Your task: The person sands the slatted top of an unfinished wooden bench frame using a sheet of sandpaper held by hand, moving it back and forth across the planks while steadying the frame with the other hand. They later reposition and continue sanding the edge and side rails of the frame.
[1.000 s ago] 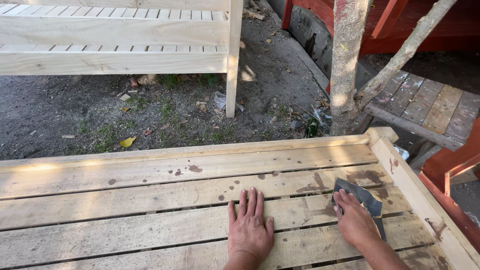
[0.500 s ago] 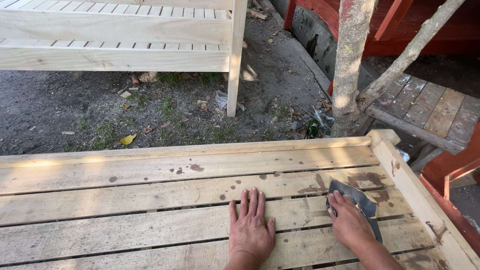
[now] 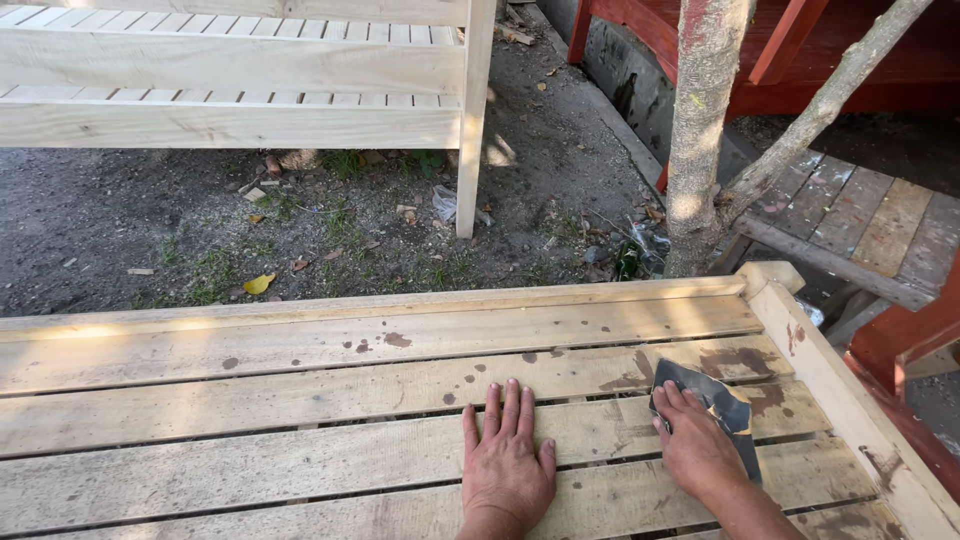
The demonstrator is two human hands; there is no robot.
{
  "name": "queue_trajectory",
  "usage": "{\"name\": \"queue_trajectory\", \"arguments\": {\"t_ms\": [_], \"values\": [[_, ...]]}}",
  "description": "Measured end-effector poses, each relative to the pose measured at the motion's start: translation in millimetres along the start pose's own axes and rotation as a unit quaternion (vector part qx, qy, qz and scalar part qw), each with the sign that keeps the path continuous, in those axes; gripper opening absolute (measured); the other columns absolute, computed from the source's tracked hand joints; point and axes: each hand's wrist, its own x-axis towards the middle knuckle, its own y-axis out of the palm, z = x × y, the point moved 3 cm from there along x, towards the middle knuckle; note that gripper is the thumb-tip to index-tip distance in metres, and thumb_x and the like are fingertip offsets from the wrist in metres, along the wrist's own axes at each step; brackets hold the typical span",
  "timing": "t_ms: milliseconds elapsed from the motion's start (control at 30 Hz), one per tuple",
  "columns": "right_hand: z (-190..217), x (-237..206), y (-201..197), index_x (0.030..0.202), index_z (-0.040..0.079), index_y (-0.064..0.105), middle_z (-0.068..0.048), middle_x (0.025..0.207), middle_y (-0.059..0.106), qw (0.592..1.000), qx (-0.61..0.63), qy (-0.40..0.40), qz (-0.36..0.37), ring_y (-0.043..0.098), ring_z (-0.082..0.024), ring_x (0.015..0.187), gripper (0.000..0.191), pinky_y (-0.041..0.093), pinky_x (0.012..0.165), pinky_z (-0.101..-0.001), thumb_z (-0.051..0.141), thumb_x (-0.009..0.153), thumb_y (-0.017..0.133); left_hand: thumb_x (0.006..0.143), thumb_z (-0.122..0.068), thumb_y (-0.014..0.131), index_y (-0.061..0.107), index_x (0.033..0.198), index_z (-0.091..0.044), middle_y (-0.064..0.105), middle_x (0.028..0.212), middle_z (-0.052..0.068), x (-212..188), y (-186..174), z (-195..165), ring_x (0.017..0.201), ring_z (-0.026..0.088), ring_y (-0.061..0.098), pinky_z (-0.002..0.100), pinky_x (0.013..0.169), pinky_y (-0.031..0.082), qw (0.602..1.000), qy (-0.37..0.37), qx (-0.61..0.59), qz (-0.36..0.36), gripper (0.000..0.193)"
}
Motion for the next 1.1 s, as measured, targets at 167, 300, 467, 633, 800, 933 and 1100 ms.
{"name": "queue_trajectory", "arguments": {"t_ms": [167,300,467,633,800,933,1100], "values": [[-8.2,-45.8,23.2,0.153,0.021,0.046,-0.004,0.166,0.033,0.999,0.007,-0.042,0.025,0.031,-0.027,0.151,0.059,0.03,0.122,-0.038,0.031,0.096,0.058,0.098,-0.041,0.039,0.009,0.161,-0.01,0.004,0.171,0.008,-0.6,0.6,0.4,0.157,0.028,-0.004,0.054,0.124,-0.006,1.0,-0.001,0.0,0.0,0.076],[-10.2,-38.0,26.9,0.156,0.022,0.044,-0.002,0.163,0.033,0.999,-0.018,-0.026,0.032,0.031,-0.026,0.152,0.061,0.029,0.123,-0.0405,0.032,0.097,0.055,0.099,-0.041,0.038,0.008,0.161,-0.01,0.002,0.171,0.007,1.0,-0.7,0.3,0.157,0.028,-0.005,0.053,0.124,-0.007,1.0,-0.007,0.006,0.01,0.076],[13.6,2.2,12.0,0.151,0.018,0.044,-0.005,0.164,0.034,1.0,0.019,-0.001,-0.022,0.03,-0.029,0.153,0.053,0.028,0.125,-0.0424,0.031,0.101,0.052,0.1,-0.042,0.036,0.006,0.162,-0.01,0.001,0.172,0.007,-0.8,-3.8,-0.3,0.158,0.027,-0.006,0.053,0.125,-0.008,1.0,-0.013,0.007,0.022,0.076],[32.2,-52.4,37.5,0.159,0.025,0.04,-0.003,0.167,0.028,0.998,0.011,-0.027,0.047,0.026,-0.028,0.152,0.064,0.025,0.122,-0.044,0.034,0.097,0.056,0.1,-0.042,0.037,0.007,0.163,-0.012,0.002,0.172,0.005,0.3,-6.6,-2.5,0.158,0.025,-0.005,0.052,0.125,-0.007,1.0,-0.019,0.003,0.02,0.076],[51.8,-52.3,35.1,0.154,0.022,0.048,-0.004,0.166,0.035,0.997,0.038,-0.059,0.027,0.029,-0.027,0.152,0.06,0.028,0.122,-0.0409,0.032,0.095,0.059,0.1,-0.042,0.039,0.007,0.162,-0.012,0.001,0.172,0.004,1.0,-4.4,-2.8,0.158,0.025,-0.005,0.052,0.125,-0.007,0.999,-0.024,0.008,0.03,0.076],[58.7,-25.0,19.6,0.149,0.017,0.052,-0.004,0.162,0.038,0.993,0.11,-0.05,-0.019,0.032,-0.025,0.152,0.052,0.029,0.124,-0.0399,0.029,0.098,0.054,0.1,-0.043,0.038,0.007,0.162,-0.013,0.001,0.172,0.004,0.6,-3.3,-2.1,0.158,0.025,-0.006,0.052,0.125,-0.007,0.999,-0.024,0.01,0.025,0.076],[-25.6,-12.9,7.6,0.155,0.027,0.042,0.003,0.169,0.027,1.0,0.024,0.02,-0.002,0.024,-0.019,0.154,0.054,0.022,0.124,-0.042,0.035,0.101,0.045,0.1,-0.043,0.038,0.006,0.163,-0.013,0.0,0.172,0.004,2.1,-3.9,-1.7,0.158,0.026,-0.007,0.052,0.125,-0.007,0.999,-0.02,0.007,0.034,0.076]]}}
